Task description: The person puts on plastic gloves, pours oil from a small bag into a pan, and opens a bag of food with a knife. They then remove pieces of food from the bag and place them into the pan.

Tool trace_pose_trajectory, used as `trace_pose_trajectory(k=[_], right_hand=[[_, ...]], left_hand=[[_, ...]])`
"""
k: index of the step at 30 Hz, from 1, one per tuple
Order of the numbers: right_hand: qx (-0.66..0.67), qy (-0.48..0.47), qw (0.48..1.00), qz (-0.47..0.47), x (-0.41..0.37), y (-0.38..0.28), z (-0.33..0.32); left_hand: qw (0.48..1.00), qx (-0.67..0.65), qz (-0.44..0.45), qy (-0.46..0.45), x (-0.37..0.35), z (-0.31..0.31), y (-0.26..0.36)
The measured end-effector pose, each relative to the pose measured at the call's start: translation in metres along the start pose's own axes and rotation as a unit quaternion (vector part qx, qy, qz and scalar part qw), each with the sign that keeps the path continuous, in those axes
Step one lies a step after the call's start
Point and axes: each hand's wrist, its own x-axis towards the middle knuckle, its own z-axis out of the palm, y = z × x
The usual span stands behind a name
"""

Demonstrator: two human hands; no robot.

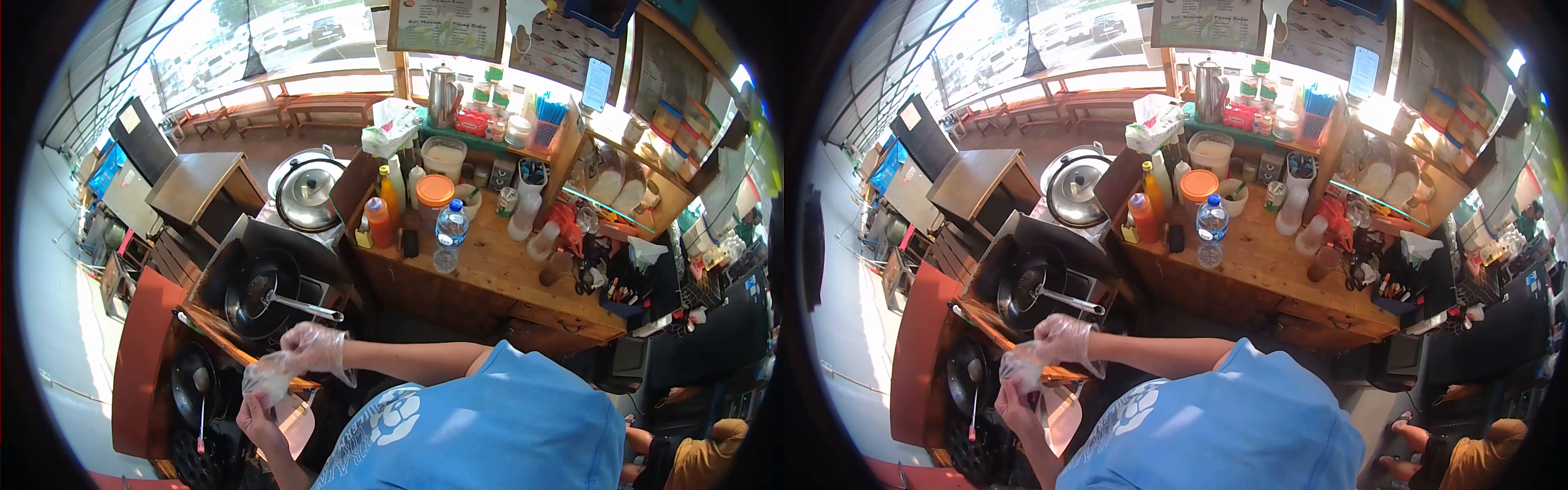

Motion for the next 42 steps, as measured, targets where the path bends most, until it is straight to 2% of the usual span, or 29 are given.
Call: trace_pose_trajectory(k=[1, 2, 3, 4, 5, 6, 8, 9, 10, 11, 13, 14, 16, 17, 19, 23, 25, 26, 28, 29, 31, 32, 33, 35, 37, 39, 40, 41, 42], right_hand=[[0.002, 0.029, 0.999, 0.042, -0.007, -0.015, -0.013], [-0.088, 0.052, 0.995, -0.023, -0.007, -0.011, -0.029], [-0.114, 0.058, 0.991, -0.042, -0.006, -0.011, -0.044], [-0.142, 0.077, 0.985, -0.061, -0.007, -0.010, -0.059], [-0.089, 0.095, 0.991, -0.027, -0.010, -0.022, -0.071], [-0.136, 0.111, 0.982, -0.070, -0.009, -0.020, -0.087], [-0.008, 0.125, 0.992, -0.008, -0.009, -0.025, -0.108], [-0.017, 0.147, 0.989, -0.025, -0.012, -0.035, -0.115], [-0.117, 0.164, 0.979, -0.035, -0.016, -0.046, -0.126], [-0.142, 0.171, 0.974, -0.049, -0.015, -0.038, -0.136], [-0.081, 0.130, 0.988, 0.017, -0.023, -0.055, -0.139], [-0.083, 0.117, 0.990, 0.015, -0.023, -0.058, -0.144], [-0.123, 0.059, 0.990, -0.035, -0.027, -0.058, -0.154], [-0.125, 0.050, 0.990, -0.033, -0.028, -0.058, -0.160], [-0.074, 0.025, 0.997, 0.025, -0.026, -0.058, -0.174], [-0.190, -0.008, 0.980, 0.064, -0.026, -0.076, -0.189], [-0.418, 0.027, 0.903, -0.091, -0.018, -0.065, -0.194], [-0.418, 0.022, 0.904, -0.092, -0.016, -0.066, -0.194], [-0.438, -0.032, 0.897, -0.045, -0.008, -0.067, -0.190], [-0.437, -0.037, 0.898, -0.047, -0.004, -0.066, -0.185], [-0.448, -0.057, 0.889, -0.071, 0.004, -0.062, -0.173], [-0.463, -0.082, 0.879, -0.083, 0.008, -0.062, -0.168], [-0.462, -0.088, 0.878, -0.085, 0.012, -0.061, -0.161], [-0.474, -0.112, 0.857, -0.168, 0.016, -0.057, -0.145], [-0.482, -0.134, 0.844, -0.195, 0.019, -0.054, -0.122], [-0.484, -0.112, 0.837, -0.227, 0.015, -0.047, -0.091], [-0.474, -0.088, 0.839, -0.253, 0.012, -0.042, -0.077], [-0.468, -0.100, 0.840, -0.256, 0.011, -0.036, -0.066], [-0.444, -0.080, 0.840, -0.302, 0.011, -0.028, -0.054]], left_hand=[[1.000, -0.018, 0.003, -0.010, 0.002, 0.009, -0.003], [0.999, -0.022, 0.005, -0.046, 0.004, 0.016, -0.010], [0.996, 0.003, -0.006, -0.088, 0.001, 0.037, 0.003], [0.992, 0.031, -0.020, -0.118, -0.003, 0.056, 0.018], [0.989, 0.093, 0.010, -0.117, 0.011, 0.052, -0.007], [0.972, 0.159, -0.022, -0.173, 0.020, 0.060, 0.002], [0.984, 0.145, -0.025, -0.096, 0.019, 0.110, 0.025], [0.987, 0.144, 0.055, -0.053, 0.022, 0.119, 0.019], [0.979, 0.155, 0.131, 0.008, 0.020, 0.136, 0.021], [0.930, 0.291, 0.224, 0.002, 0.013, 0.146, 0.040], [0.861, 0.293, 0.394, -0.131, 0.010, 0.171, 0.049], [0.861, 0.298, 0.394, -0.118, 0.008, 0.188, 0.048], [0.799, 0.353, 0.445, -0.195, 0.004, 0.220, 0.044], [0.802, 0.355, 0.443, -0.187, 0.002, 0.228, 0.041], [0.876, 0.374, 0.226, -0.203, 0.001, 0.240, 0.034], [0.866, 0.427, 0.177, -0.189, 0.005, 0.255, 0.024], [0.724, 0.598, 0.204, -0.277, 0.007, 0.253, 0.023], [0.725, 0.599, 0.201, -0.273, 0.006, 0.253, 0.021], [0.635, 0.660, 0.238, -0.324, 0.006, 0.253, 0.017], [0.635, 0.662, 0.235, -0.321, 0.006, 0.252, 0.017], [0.527, 0.652, 0.402, -0.367, 0.004, 0.250, 0.017], [0.529, 0.655, 0.398, -0.364, 0.001, 0.246, 0.012], [0.553, 0.658, 0.374, -0.348, -0.003, 0.239, 0.003], [0.581, 0.662, 0.344, -0.326, -0.002, 0.223, -0.013], [0.642, 0.729, 0.157, -0.178, 0.001, 0.197, -0.019], [0.764, 0.617, 0.186, -0.007, 0.005, 0.174, 0.000], [0.738, 0.657, 0.148, 0.035, 0.003, 0.167, 0.013], [0.736, 0.661, 0.139, 0.044, 0.000, 0.159, 0.022], [0.779, 0.598, 0.143, 0.123, -0.005, 0.153, 0.028]])
